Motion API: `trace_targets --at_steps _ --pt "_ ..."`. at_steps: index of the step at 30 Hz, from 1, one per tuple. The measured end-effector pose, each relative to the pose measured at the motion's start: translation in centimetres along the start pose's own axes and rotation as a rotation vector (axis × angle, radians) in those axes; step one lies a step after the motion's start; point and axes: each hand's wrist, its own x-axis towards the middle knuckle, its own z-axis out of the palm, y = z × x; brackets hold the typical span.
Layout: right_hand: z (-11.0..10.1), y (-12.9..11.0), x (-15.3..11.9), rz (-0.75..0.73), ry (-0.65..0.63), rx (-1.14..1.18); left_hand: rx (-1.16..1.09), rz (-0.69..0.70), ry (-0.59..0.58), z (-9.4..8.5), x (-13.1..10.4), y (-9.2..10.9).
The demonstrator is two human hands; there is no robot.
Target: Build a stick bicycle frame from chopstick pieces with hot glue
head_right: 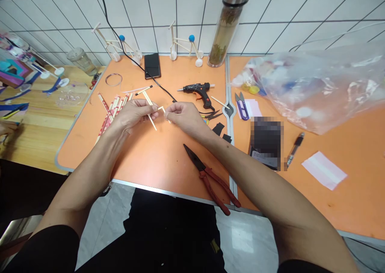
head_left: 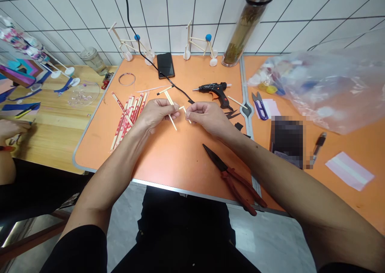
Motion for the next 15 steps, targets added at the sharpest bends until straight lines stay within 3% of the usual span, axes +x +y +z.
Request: trace_targets --at_steps 15 --pt "0.02 -0.08 -0.13 -0.006 0.001 0.005 -0.008 -0.008 0.006 0.20 -0.28 0.30"
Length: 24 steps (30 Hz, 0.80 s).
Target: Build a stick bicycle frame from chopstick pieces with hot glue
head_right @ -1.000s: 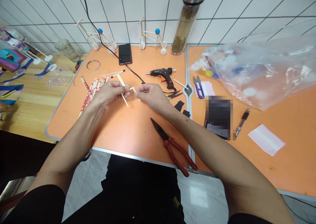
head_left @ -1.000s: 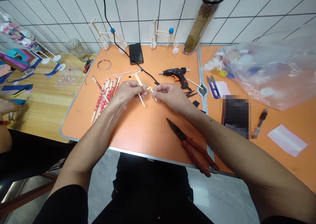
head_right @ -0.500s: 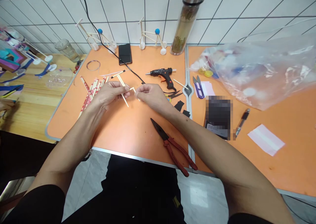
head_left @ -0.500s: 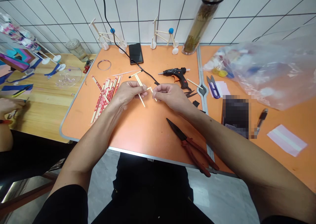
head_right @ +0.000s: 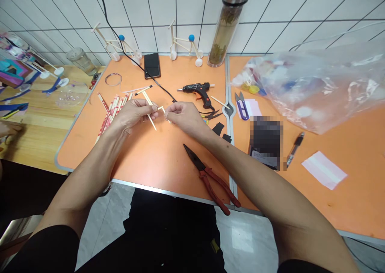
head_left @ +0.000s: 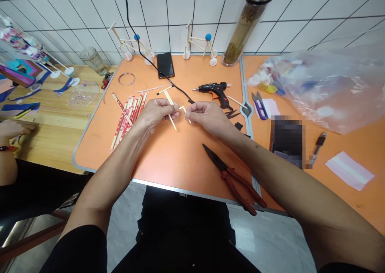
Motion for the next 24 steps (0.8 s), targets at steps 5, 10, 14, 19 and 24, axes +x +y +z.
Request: trace_targets --at_steps 5,10,14,19,24 --pt "-0.05 0.17 0.04 -0.003 0.003 0.006 0.005 0.000 0.003 -0.01 0.04 -0.02" --pt "-0.09 0.21 -0.03 -0.007 -0.005 0.009 0.001 0.002 -0.008 0.05 -0.09 0.11" --pt "-0.07 0.10 0.05 -0.010 -0.004 -0.003 -0.014 -0.005 -0.007 0.07 -0.09 0.15" --pt "0.02 0.03 0.09 -0.006 -0.001 -0.004 -0.029 0.008 -0.004 -0.04 0.08 -0.06" --pt "-0.01 -0.05 0.00 -0.005 0.003 -0.007 -0.032 0.014 -0.022 -0.11 0.05 -0.03"
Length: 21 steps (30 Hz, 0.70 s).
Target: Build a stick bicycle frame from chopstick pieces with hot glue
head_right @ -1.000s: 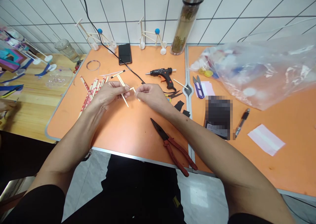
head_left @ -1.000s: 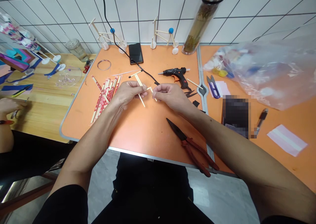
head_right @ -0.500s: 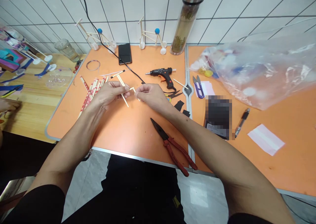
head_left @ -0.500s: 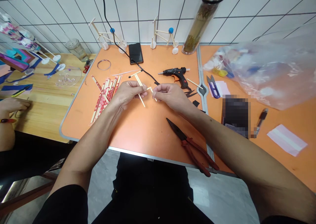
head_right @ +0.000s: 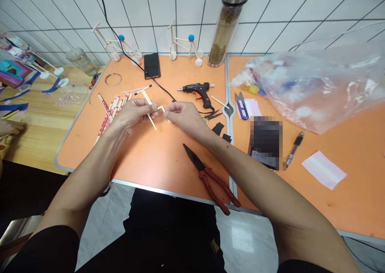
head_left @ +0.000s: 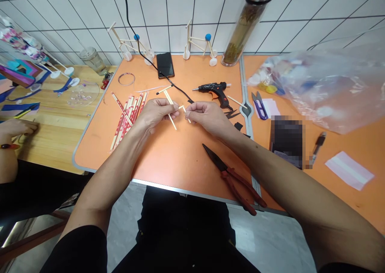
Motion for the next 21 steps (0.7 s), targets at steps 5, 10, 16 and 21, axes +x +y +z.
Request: trace_targets --at_steps 5,10,16,21 --pt "0.01 0.07 -0.01 0.000 -0.001 -0.008 0.021 -0.011 0.009 -0.04 0.02 0.07" --pt "0.02 0.21 0.02 -0.004 -0.006 -0.009 0.000 0.004 0.000 -0.19 0.14 -0.14" --pt "0.06 0.40 0.16 0.005 -0.010 0.006 0.013 -0.014 0.005 0.00 -0.09 0.27" --pt "0.09 0.38 0.21 0.003 0.002 0.006 0.029 -0.021 0.010 0.06 -0.11 0.26"
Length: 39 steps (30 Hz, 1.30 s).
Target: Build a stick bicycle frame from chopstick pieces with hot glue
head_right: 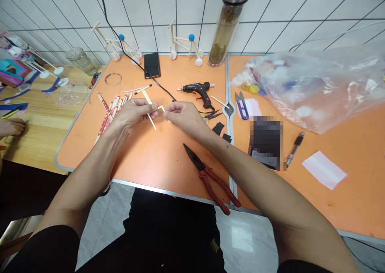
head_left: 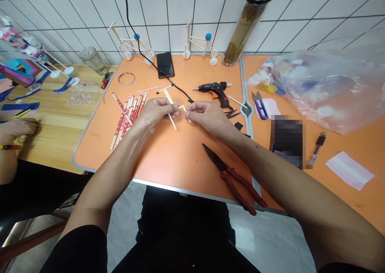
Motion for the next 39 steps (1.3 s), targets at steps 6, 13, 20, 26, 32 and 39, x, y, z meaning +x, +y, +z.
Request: trace_targets --at_steps 6,13,20,26,32,39 --pt "0.0 -0.2 -0.1 -0.005 0.001 0.001 0.002 -0.001 0.013 -0.1 0.2 -0.4" --pt "-0.1 -0.1 -0.1 -0.016 -0.003 0.001 -0.017 0.010 -0.010 -0.1 0.2 -0.4" --pt "-0.2 0.0 -0.1 -0.021 -0.008 -0.007 -0.017 0.006 -0.005 -0.2 0.2 -0.4" --pt "-0.7 0.3 0.1 -0.092 -0.010 -0.048 -0.032 -0.010 0.004 -0.1 0.0 0.2" --pt "-1.0 0.7 0.4 -0.079 0.020 -0.030 -0.078 -0.042 0.017 -0.1 -0.3 0.9" --pt "-1.5 0.5 0.5 -0.081 0.068 -0.021 -0.124 -0.023 -0.001 -0.8 0.1 0.6"
